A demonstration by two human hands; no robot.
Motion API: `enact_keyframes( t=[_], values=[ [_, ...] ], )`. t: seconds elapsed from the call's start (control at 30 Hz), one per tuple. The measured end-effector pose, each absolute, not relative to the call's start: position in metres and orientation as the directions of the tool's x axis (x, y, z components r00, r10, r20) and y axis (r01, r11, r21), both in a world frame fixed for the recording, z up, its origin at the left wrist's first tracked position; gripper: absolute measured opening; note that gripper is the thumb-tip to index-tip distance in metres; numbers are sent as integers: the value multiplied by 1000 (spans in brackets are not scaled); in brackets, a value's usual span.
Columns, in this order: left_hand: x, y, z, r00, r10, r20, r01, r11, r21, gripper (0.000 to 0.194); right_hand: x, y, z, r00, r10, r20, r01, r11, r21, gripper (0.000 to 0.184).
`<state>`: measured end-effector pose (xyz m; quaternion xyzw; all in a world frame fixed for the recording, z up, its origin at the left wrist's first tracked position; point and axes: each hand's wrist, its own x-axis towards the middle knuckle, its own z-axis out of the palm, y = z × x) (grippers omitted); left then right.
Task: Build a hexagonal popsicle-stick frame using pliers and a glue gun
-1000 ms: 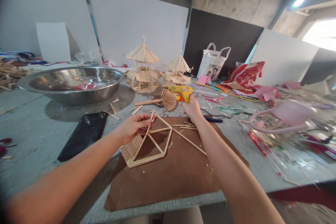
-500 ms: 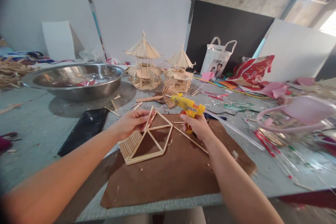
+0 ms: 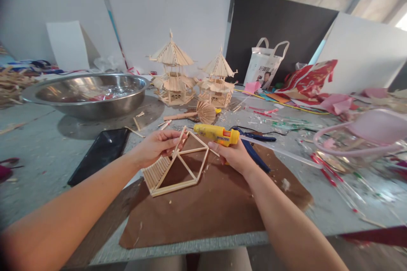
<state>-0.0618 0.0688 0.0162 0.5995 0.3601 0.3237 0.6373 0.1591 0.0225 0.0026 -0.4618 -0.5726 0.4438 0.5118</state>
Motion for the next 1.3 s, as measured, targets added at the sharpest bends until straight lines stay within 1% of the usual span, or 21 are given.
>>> enact_keyframes(
  t=[0.17,0.4,1.03,1.3],
  values=[
    [-63,70,15,539,840,-67,28,61,998,33,159,24,1,-43,985,167,76,170,-983,27],
    [-62,69,17,562,826,-53,14,54,998,28,159,25,1,-32,987,159,82,161,-983,29],
    [-63,70,17,589,807,-32,-5,44,999,22,160,22,4,-26,986,163,84,165,-983,29],
    [-62,67,19,590,807,-24,-14,39,999,23,159,22,6,-14,985,174,83,175,-981,29]
  ],
)
